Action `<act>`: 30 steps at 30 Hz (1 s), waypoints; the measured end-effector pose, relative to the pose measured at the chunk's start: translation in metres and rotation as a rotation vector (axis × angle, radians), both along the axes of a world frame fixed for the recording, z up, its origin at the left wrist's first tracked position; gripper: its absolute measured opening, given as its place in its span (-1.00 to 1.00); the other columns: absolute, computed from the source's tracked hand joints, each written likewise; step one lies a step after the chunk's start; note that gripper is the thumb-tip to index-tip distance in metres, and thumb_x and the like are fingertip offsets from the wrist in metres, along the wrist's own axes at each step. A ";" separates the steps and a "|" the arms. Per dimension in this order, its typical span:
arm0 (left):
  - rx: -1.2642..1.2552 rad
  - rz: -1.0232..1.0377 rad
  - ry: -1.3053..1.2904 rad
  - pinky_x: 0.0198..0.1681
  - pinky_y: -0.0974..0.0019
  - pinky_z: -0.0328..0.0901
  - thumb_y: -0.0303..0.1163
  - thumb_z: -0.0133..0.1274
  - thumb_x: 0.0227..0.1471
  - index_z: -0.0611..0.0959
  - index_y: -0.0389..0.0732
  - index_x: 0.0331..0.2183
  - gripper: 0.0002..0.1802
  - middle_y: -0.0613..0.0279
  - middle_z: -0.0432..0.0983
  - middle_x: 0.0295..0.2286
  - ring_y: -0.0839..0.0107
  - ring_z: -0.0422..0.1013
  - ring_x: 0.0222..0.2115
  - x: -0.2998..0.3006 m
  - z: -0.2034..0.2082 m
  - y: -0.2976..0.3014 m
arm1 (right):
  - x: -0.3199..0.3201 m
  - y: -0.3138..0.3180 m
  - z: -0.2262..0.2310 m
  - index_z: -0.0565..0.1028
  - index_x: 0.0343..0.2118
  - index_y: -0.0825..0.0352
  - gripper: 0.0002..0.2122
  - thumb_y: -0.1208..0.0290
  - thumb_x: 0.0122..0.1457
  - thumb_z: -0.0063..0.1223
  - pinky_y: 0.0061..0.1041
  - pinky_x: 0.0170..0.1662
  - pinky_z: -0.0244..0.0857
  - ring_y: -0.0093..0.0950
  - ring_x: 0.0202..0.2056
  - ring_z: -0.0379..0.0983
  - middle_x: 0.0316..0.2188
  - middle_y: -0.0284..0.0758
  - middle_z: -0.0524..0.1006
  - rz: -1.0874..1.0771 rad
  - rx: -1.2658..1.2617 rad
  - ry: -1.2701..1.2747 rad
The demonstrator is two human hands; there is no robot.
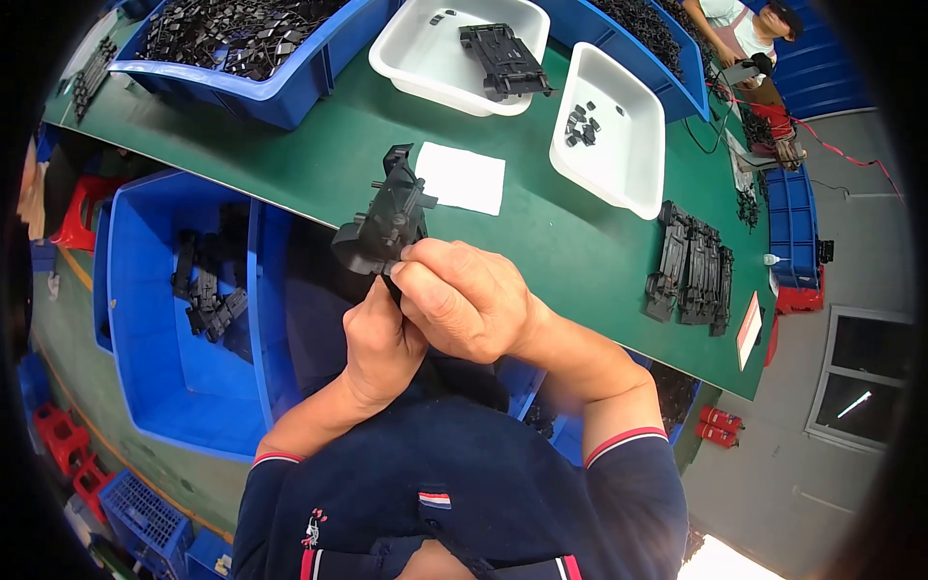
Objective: The person assembles small plastic chassis by hand, inserting metal pins and attaching plastic gears.
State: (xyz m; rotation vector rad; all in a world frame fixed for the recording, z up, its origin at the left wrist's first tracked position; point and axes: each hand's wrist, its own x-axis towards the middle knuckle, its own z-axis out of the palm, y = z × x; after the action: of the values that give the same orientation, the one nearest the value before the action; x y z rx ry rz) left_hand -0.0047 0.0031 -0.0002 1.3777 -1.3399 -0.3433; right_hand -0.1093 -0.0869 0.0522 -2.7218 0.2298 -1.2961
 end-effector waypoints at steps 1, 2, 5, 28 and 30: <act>0.000 -0.001 0.001 -0.53 0.20 0.36 -0.76 0.01 -0.20 0.44 -0.43 -0.19 -0.60 -0.03 0.46 -0.51 0.03 0.46 -0.54 0.000 -0.001 0.000 | 0.000 0.000 0.000 0.45 -0.27 0.45 -0.73 0.75 -0.12 0.10 -0.54 -0.47 0.43 -0.39 -0.50 0.47 -0.39 -0.17 0.47 -0.001 0.000 0.001; -0.005 -0.001 -0.007 -0.53 0.20 0.37 -0.76 0.01 -0.20 0.44 -0.44 -0.20 -0.60 -0.04 0.46 -0.50 0.02 0.46 -0.54 0.001 -0.002 0.000 | 0.000 0.000 -0.001 0.45 -0.27 0.45 -0.73 0.75 -0.11 0.10 -0.54 -0.47 0.43 -0.39 -0.49 0.47 -0.39 -0.17 0.47 0.007 0.009 0.002; -0.012 0.002 -0.009 -0.53 0.20 0.37 -0.76 0.02 -0.20 0.44 -0.44 -0.21 -0.62 -0.04 0.46 -0.50 0.02 0.46 -0.54 0.001 -0.003 -0.001 | 0.000 -0.002 0.000 0.45 -0.26 0.46 -0.73 0.74 -0.10 0.11 -0.54 -0.46 0.44 -0.39 -0.48 0.47 -0.39 -0.17 0.48 0.023 0.021 0.007; -0.021 -0.045 0.060 -0.55 0.21 0.34 -0.74 0.02 -0.16 0.47 -0.43 -0.30 -0.73 -0.01 0.46 -0.53 0.03 0.45 -0.57 0.002 0.002 0.003 | 0.001 0.001 0.006 0.46 -0.24 0.43 -0.70 0.69 -0.10 0.19 -0.55 -0.46 0.43 -0.39 -0.44 0.50 -0.34 -0.15 0.51 0.036 0.003 0.032; 0.031 -0.062 0.131 -0.56 0.25 0.33 -0.70 0.04 -0.10 0.49 -0.40 -0.32 -0.80 0.01 0.48 -0.53 0.06 0.46 -0.58 0.002 0.004 0.006 | 0.008 0.006 0.005 0.50 -0.35 0.44 -0.76 0.68 -0.16 0.23 -0.58 -0.52 0.42 -0.40 -0.51 0.50 -0.41 -0.16 0.52 -0.021 0.120 -0.153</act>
State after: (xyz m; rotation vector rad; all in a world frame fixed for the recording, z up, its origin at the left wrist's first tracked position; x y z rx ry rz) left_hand -0.0027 0.0088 0.0033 1.3184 -1.2755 -0.4897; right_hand -0.1014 -0.0813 0.0573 -2.5139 0.3107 -1.4394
